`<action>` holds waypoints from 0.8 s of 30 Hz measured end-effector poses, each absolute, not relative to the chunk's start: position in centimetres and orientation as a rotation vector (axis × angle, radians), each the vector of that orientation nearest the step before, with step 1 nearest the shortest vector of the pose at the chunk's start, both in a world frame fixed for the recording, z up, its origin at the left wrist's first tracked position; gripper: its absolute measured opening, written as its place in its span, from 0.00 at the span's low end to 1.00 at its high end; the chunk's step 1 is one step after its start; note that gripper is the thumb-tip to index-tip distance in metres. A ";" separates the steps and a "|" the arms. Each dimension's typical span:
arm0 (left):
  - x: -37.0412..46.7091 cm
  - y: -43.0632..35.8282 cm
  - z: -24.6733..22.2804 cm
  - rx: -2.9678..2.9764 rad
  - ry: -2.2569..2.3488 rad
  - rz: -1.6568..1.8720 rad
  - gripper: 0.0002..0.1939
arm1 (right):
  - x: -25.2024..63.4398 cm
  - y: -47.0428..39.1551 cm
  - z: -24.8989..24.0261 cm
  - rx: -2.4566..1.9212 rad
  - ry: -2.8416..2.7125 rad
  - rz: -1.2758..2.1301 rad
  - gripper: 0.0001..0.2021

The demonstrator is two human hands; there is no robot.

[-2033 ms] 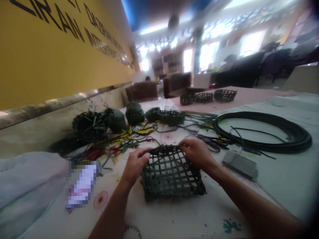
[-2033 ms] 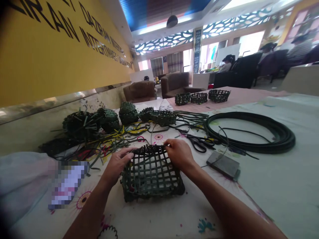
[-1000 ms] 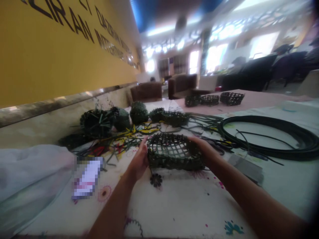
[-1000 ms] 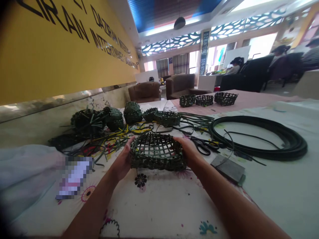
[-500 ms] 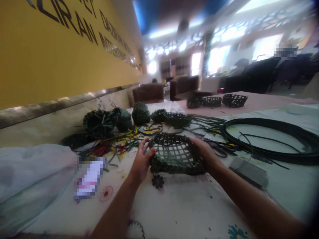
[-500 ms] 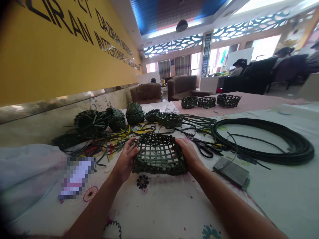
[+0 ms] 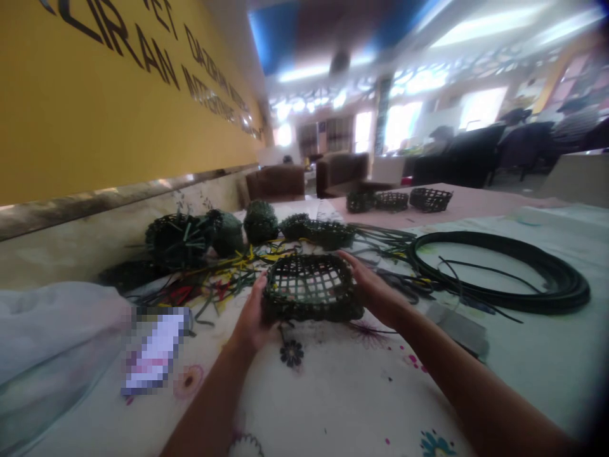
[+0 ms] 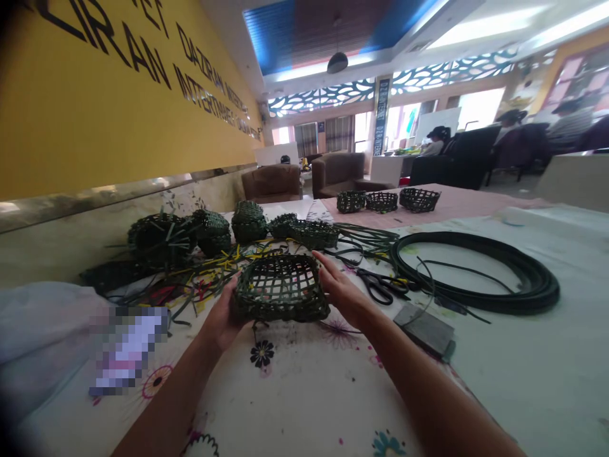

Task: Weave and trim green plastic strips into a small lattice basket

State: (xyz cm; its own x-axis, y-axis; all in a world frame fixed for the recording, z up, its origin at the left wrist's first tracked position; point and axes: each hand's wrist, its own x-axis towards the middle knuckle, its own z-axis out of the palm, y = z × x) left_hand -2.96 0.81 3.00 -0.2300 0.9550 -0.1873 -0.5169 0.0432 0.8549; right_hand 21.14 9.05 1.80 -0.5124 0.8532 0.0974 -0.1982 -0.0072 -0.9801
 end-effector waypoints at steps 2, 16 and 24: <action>-3.2 0.9 3.0 0.554 1.065 1.545 0.25 | 21.4 9.1 1.8 -0.617 -1.565 1.641 0.38; -2.3 0.4 2.6 0.553 1.229 1.497 0.21 | 20.5 8.7 1.4 -0.672 -1.519 1.615 0.36; -2.2 0.7 1.8 0.580 1.203 1.566 0.18 | 19.6 8.6 1.0 -0.742 -1.396 1.560 0.35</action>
State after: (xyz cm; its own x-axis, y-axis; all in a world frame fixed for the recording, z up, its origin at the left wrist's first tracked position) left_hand -2.24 0.70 1.81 -0.3515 0.9142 -0.2017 -0.4304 0.0335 0.9020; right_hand 19.63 8.64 0.97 -0.4259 0.8963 0.1233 -0.2220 0.0286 -0.9746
